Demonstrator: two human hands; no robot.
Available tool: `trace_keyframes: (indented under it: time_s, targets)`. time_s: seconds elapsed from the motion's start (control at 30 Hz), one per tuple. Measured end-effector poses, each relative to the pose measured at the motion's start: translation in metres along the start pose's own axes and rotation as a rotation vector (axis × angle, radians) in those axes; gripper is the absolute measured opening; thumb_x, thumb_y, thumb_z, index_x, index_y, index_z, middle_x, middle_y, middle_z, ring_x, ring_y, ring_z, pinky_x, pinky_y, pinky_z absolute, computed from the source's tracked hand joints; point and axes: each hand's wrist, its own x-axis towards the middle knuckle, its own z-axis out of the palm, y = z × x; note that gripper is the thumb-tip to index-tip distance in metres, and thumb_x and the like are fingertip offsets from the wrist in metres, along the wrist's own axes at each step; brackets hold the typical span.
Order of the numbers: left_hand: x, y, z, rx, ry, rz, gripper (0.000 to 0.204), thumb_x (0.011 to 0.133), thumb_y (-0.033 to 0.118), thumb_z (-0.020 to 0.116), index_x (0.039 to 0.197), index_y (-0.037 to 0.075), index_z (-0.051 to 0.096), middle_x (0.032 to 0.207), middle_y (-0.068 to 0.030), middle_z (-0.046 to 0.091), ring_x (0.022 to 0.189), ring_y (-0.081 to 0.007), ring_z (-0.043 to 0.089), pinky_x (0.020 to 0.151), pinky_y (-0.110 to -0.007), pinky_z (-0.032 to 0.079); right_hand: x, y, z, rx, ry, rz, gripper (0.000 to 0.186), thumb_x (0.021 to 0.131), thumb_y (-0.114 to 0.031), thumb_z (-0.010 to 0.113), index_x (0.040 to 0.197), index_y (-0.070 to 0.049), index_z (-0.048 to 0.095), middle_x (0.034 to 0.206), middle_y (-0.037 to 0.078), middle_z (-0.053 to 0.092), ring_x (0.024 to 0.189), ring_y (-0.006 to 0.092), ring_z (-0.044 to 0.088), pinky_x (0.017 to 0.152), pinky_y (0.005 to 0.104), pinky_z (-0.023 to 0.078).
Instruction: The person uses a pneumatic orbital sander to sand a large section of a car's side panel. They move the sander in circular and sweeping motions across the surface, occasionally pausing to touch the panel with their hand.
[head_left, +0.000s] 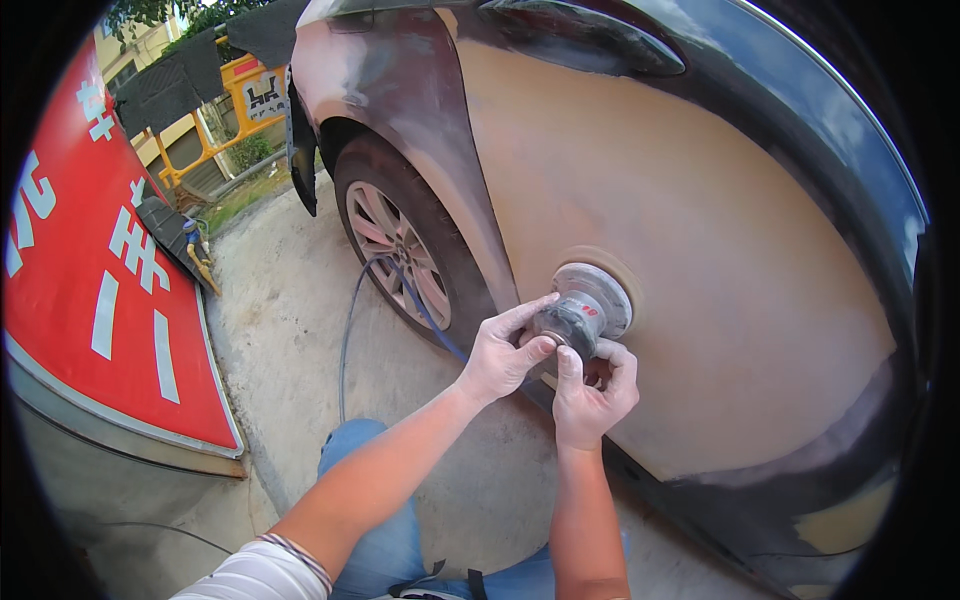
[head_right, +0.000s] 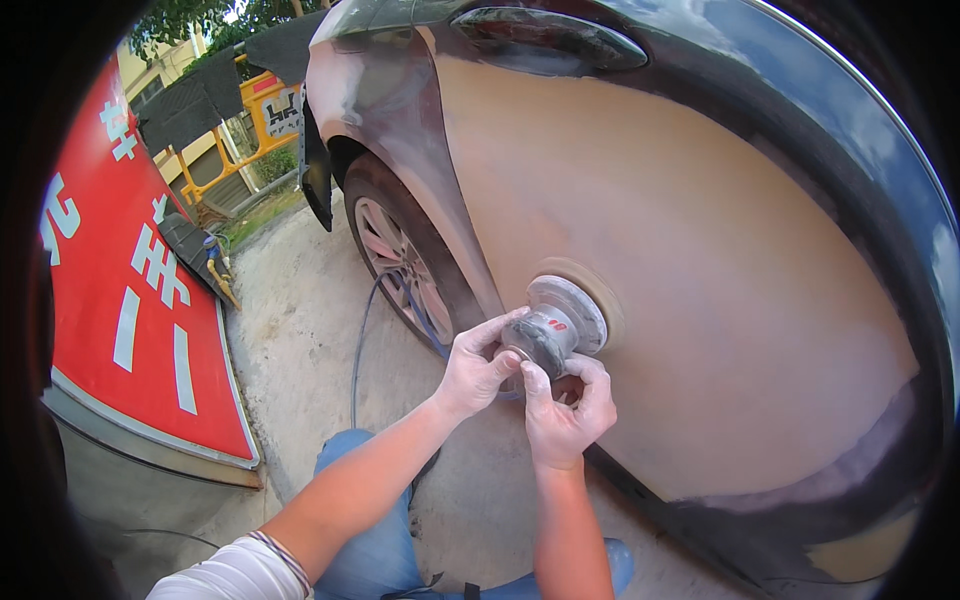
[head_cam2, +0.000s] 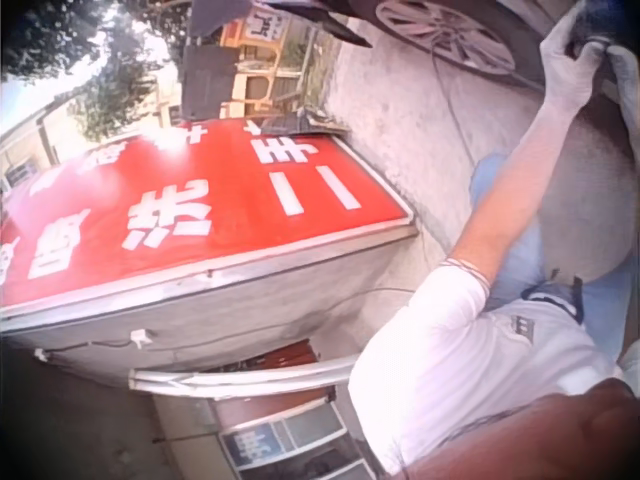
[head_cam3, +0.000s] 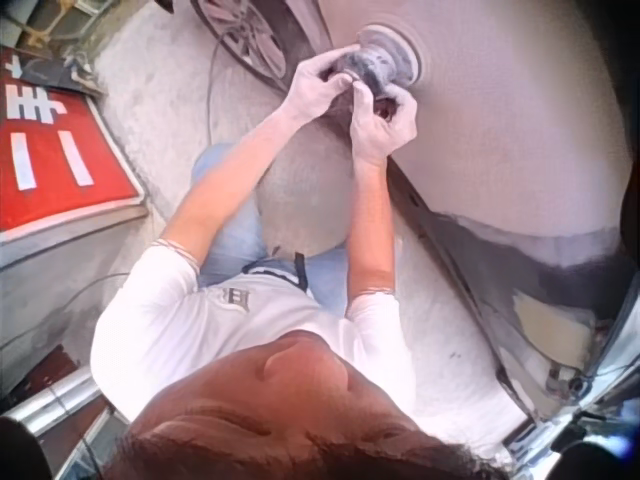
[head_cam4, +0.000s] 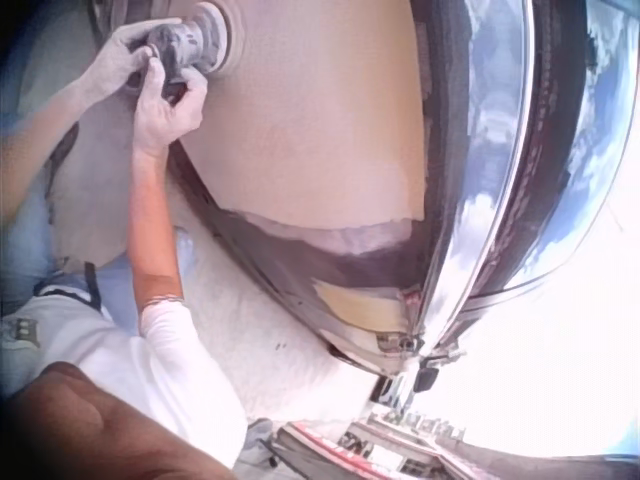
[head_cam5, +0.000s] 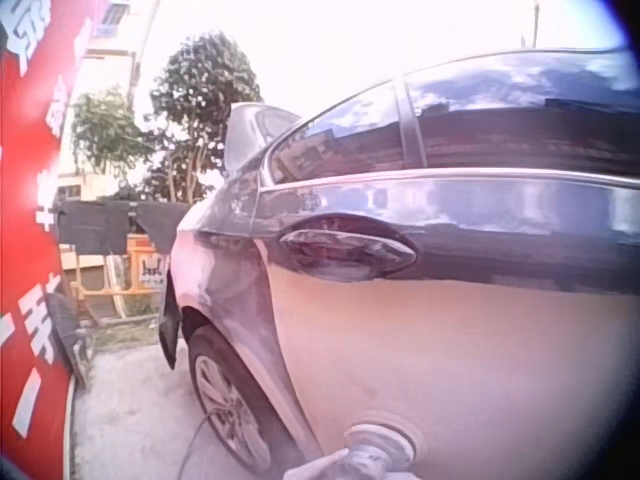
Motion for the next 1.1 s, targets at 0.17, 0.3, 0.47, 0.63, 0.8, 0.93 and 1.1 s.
trace_keyframes:
  time_s: [0.17,0.3,0.47,0.63,0.8,0.93,1.1]
  targets:
    - [0.014,0.013,-0.029,-0.286,0.168,0.019,0.062,0.095,0.042,0.084,0.138,0.001,0.067,0.117,-0.0005,0.072,0.106,-0.0106,0.068,0.094,-0.029,0.058,0.027,-0.010,0.059,-0.128,-0.113,-0.171,0.037,0.077,-0.018,0.098,0.090,-0.003,0.067,0.077,0.006,0.066,0.058,0.0139,0.058,0.053,0.0293,0.048]
    - [0.012,0.008,-0.005,-0.217,0.104,-0.002,0.070,0.093,0.035,0.087,0.149,0.002,0.062,0.118,-0.0007,0.073,0.101,-0.0082,0.067,0.089,-0.026,0.057,0.028,-0.012,0.022,-0.102,-0.071,-0.138,0.039,0.077,-0.017,0.099,0.093,-0.002,0.066,0.078,0.006,0.066,0.060,0.0122,0.060,0.053,0.0280,0.048]
    - [-0.009,-0.007,0.051,0.139,-0.271,0.008,0.068,0.092,0.023,0.091,0.150,0.003,0.064,0.117,-0.0046,0.076,0.094,-0.0082,0.067,0.080,-0.028,0.058,-0.002,-0.001,-0.080,-0.044,0.082,-0.049,0.043,0.083,-0.020,0.095,0.104,-0.001,0.063,0.091,0.005,0.070,0.071,0.0078,0.058,0.060,0.0228,0.046]
    - [-0.023,-0.015,0.129,-0.026,-0.469,0.058,0.067,0.091,0.009,0.089,0.152,0.002,0.062,0.115,-0.0094,0.079,0.092,-0.0091,0.067,0.082,-0.029,0.058,-0.022,0.006,-0.143,-0.001,0.294,-0.096,0.055,0.094,-0.040,0.088,0.112,0.001,0.058,0.100,0.009,0.068,0.091,0.0168,0.067,0.084,0.0312,0.057]
    - [-0.012,-0.008,0.111,0.144,-0.436,0.095,0.066,0.090,0.012,0.090,0.150,0.002,0.064,0.110,-0.0099,0.078,0.083,-0.0069,0.061,0.074,-0.026,0.053,-0.004,0.000,-0.122,0.054,0.255,-0.169,0.052,0.094,-0.038,0.088,0.112,0.000,0.058,0.100,0.009,0.067,0.088,0.0163,0.064,0.080,0.0292,0.054]
    - [0.014,0.008,0.050,-0.080,-0.116,0.093,0.067,0.091,0.025,0.092,0.148,0.002,0.066,0.090,0.0074,0.062,0.075,-0.0014,0.050,0.066,-0.021,0.042,0.030,-0.014,-0.044,-0.020,0.044,-0.201,0.044,0.080,-0.018,0.098,0.103,-0.002,0.063,0.083,0.004,0.067,0.064,0.0072,0.056,0.054,0.0227,0.044]
    - [0.031,0.029,0.013,-0.249,0.113,0.110,0.079,0.091,0.036,0.090,0.152,-0.003,0.057,0.118,-0.0055,0.075,0.106,-0.0114,0.070,0.096,-0.029,0.059,0.057,-0.035,0.020,-0.095,-0.118,-0.241,0.038,0.080,-0.019,0.098,0.091,-0.002,0.066,0.075,0.009,0.066,0.057,0.0152,0.062,0.052,0.0311,0.050]
